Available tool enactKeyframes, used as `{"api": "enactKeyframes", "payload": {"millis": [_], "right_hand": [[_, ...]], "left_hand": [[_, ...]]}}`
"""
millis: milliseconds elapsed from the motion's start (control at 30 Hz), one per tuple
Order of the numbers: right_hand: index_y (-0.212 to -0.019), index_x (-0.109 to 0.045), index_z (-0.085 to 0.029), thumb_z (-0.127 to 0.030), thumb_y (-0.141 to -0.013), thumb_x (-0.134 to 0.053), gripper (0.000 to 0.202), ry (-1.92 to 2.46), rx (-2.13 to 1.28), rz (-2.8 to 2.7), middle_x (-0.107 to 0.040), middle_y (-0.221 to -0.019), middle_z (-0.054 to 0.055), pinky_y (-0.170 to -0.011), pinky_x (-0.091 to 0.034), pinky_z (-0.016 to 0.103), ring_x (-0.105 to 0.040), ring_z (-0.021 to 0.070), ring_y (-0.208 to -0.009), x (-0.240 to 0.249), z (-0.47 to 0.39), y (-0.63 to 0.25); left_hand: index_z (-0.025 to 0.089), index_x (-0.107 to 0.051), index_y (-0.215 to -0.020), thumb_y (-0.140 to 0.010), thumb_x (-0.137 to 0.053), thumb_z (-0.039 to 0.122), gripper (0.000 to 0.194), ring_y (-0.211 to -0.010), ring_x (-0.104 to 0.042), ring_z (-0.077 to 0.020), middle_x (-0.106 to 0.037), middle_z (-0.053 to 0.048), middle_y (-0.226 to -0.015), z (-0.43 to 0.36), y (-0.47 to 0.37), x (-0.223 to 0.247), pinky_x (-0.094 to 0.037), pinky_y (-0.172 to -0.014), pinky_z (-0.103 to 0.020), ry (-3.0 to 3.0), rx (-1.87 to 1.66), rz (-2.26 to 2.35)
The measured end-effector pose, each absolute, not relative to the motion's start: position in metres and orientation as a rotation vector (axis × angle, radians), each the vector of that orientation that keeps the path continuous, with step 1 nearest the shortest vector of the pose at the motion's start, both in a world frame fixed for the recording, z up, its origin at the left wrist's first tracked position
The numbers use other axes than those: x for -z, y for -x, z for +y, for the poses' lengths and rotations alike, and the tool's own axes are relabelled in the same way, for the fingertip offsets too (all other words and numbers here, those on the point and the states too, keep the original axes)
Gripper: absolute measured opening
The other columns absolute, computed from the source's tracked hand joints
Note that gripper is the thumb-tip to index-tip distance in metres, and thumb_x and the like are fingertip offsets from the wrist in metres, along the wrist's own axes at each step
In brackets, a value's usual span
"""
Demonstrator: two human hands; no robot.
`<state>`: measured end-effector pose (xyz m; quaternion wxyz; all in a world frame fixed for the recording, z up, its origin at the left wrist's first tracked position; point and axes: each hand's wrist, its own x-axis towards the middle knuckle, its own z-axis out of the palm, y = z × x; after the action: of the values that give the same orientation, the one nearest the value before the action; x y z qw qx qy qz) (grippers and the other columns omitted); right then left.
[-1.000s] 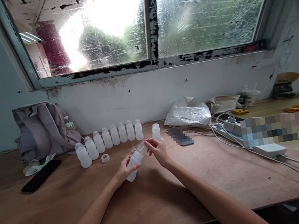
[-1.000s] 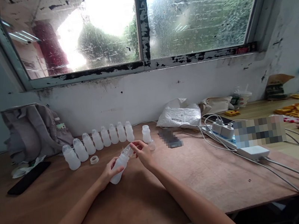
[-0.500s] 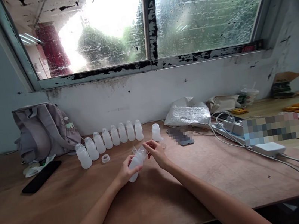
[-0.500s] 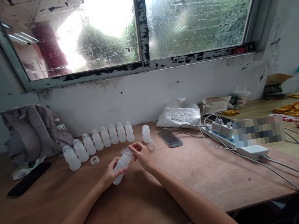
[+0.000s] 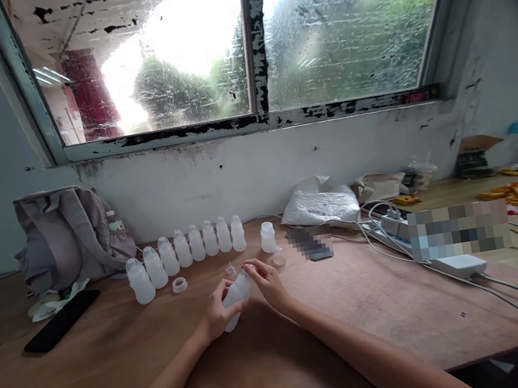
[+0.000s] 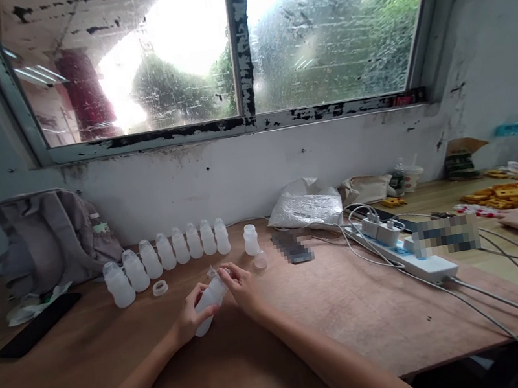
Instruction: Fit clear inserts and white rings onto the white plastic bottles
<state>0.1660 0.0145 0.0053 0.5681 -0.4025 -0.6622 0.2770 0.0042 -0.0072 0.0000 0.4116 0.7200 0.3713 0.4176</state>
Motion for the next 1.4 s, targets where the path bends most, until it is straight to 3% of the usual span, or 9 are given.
{"api": "enactKeyframes", "payload": {"millis": [300, 500, 700, 800, 1033, 1233, 1400], "right_hand": [[-0.086, -0.056, -0.019, -0.041, -0.084, -0.036, 0.03, 0.986, -0.587, -1.449, -0.057, -0.073, 0.0, -0.055, -0.038, 0.021, -0.049, 0.0124, -0.06, -0.006, 0.005, -0.146], [-0.095, -0.056, -0.018, -0.043, -0.084, -0.033, 0.035, 0.996, -0.585, -1.441, -0.059, -0.084, 0.003, -0.062, -0.041, 0.023, -0.053, 0.0142, -0.069, 0.001, 0.008, -0.152], [-0.102, -0.054, -0.02, -0.049, -0.084, -0.029, 0.042, 1.074, -0.741, -1.431, -0.058, -0.081, 0.003, -0.049, -0.042, 0.024, -0.051, 0.0139, -0.057, 0.011, 0.015, -0.16], [-0.103, -0.054, -0.021, -0.047, -0.084, -0.031, 0.039, 1.023, -0.705, -1.465, -0.058, -0.085, 0.003, -0.054, -0.043, 0.024, -0.051, 0.0133, -0.062, 0.009, 0.014, -0.16], [-0.112, -0.05, -0.023, -0.043, -0.08, -0.046, 0.038, 0.952, -0.725, -1.576, -0.052, -0.071, -0.002, -0.058, -0.04, 0.023, -0.046, 0.0109, -0.06, 0.007, 0.016, -0.164], [-0.108, -0.053, -0.019, -0.044, -0.076, -0.051, 0.041, 0.946, -0.855, -1.526, -0.047, -0.063, -0.002, -0.047, -0.038, 0.021, -0.044, 0.0106, -0.054, 0.004, 0.023, -0.165], [-0.109, -0.051, -0.018, -0.044, -0.074, -0.053, 0.044, 1.021, -0.597, -1.456, -0.052, -0.068, 0.0, -0.052, -0.041, 0.023, -0.048, 0.012, -0.056, -0.005, 0.026, -0.174]], "left_hand": [[0.017, -0.051, -0.087, -0.07, -0.058, 0.038, 0.028, -0.063, -0.048, -0.0139, -0.054, 0.001, -0.069, -0.006, -0.003, 0.003, -0.036, -0.058, -0.023, -1.894, -1.133, 0.95], [0.017, -0.052, -0.094, -0.07, -0.057, 0.041, 0.035, -0.064, -0.051, -0.014, -0.057, 0.001, -0.071, -0.007, -0.006, 0.001, -0.038, -0.06, -0.023, -1.959, -1.115, 1.027], [0.018, -0.055, -0.096, -0.072, -0.055, 0.039, 0.032, -0.073, -0.055, -0.0163, -0.062, -0.001, -0.081, -0.011, -0.01, -0.007, -0.041, -0.067, -0.023, -2.032, -1.069, 1.092], [0.017, -0.054, -0.1, -0.074, -0.053, 0.039, 0.035, -0.074, -0.056, -0.0168, -0.063, -0.002, -0.084, -0.013, -0.008, -0.009, -0.042, -0.068, -0.024, -2.057, -1.082, 1.065], [0.018, -0.053, -0.104, -0.081, -0.043, 0.039, 0.033, -0.073, -0.057, -0.017, -0.063, -0.004, -0.085, -0.015, 0.0, -0.015, -0.043, -0.066, -0.024, -2.183, -1.06, 1.043], [0.02, -0.054, -0.102, -0.087, -0.029, 0.034, 0.033, -0.081, -0.057, -0.0166, -0.062, -0.005, -0.092, -0.001, 0.011, -0.004, -0.043, -0.07, -0.025, -2.296, -1.132, 1.136], [0.019, -0.052, -0.105, -0.086, -0.033, 0.036, 0.032, -0.086, -0.055, -0.0191, -0.06, -0.006, -0.094, 0.018, 0.03, 0.007, -0.042, -0.077, -0.031, -2.496, -1.107, 1.373]]}}
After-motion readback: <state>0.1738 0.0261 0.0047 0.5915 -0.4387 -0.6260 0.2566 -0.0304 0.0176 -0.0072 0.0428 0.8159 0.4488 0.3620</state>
